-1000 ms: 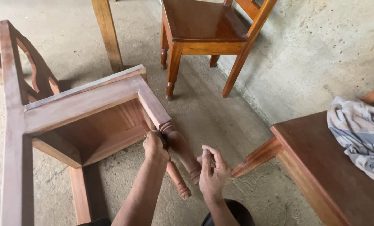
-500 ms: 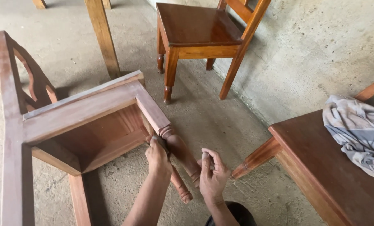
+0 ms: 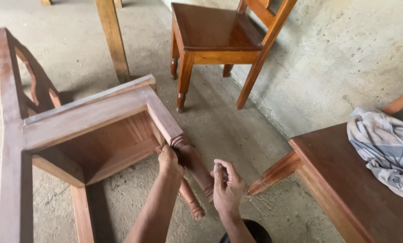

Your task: Sanding the legs and frame of a wooden chair using sandpaper.

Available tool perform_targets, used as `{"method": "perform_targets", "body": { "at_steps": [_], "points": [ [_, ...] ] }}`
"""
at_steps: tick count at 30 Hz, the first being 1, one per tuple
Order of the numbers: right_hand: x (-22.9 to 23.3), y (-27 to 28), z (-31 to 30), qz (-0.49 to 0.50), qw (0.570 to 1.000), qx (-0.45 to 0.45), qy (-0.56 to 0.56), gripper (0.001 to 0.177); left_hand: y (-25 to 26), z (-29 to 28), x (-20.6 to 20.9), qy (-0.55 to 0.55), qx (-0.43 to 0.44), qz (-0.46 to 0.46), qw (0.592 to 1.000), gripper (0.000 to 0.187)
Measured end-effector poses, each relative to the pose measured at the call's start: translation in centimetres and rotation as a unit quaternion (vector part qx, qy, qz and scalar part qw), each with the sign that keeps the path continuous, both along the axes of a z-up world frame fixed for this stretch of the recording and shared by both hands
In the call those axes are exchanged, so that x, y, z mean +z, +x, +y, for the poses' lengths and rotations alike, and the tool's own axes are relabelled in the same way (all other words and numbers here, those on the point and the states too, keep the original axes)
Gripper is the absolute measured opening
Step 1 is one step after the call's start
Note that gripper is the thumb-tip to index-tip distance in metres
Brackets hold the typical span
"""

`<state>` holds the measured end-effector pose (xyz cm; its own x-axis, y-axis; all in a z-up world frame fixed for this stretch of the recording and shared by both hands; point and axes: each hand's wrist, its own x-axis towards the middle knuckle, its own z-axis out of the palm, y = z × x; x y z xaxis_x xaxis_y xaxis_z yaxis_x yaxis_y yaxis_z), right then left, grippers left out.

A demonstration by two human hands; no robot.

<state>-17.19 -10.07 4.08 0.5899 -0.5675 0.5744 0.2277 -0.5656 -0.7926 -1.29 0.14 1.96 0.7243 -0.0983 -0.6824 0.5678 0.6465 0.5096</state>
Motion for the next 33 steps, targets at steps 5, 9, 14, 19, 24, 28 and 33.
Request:
{"method": "perform_targets", "body": {
  "at_steps": [5,9,14,19,24,28,33],
  "points": [
    [0.8,0.0,0.3,0.090,0.995,-0.031,0.017,0.013,-5.7,0.3,3.9,0.128,-0.008,-0.070,0.989,0.051],
    [0.4,-0.1,0.0,0.056,0.998,-0.005,0.005,0.013,-3.6,-1.5,1.9,0.098,0.023,0.008,0.995,0.052],
    [1.7,-0.4,0.5,0.043,0.999,-0.007,0.022,0.015,-14.4,-1.1,-0.6,0.264,-0.041,-0.248,0.931,0.059],
    [0.3,-0.1,-0.1,0.027,0.998,0.010,0.059,0.016,-17.4,2.1,-1.4,0.309,-0.154,-0.262,0.901,0.044],
    [-0.8,0.1,-0.6,0.028,0.998,0.004,0.047,0.016,-6.8,1.2,-1.2,0.642,-0.019,-0.595,0.483,0.044],
    [-0.1,-0.7,0.0,0.041,0.998,0.003,0.048,0.015,-7.5,2.7,-0.9,0.530,-0.044,-0.651,0.541,0.045],
    [-0.7,0.0,-0.6,0.039,0.997,0.003,0.064,0.015,-9.1,7.4,-6.5,0.451,-0.099,-0.628,0.627,0.042]
  ]
}}
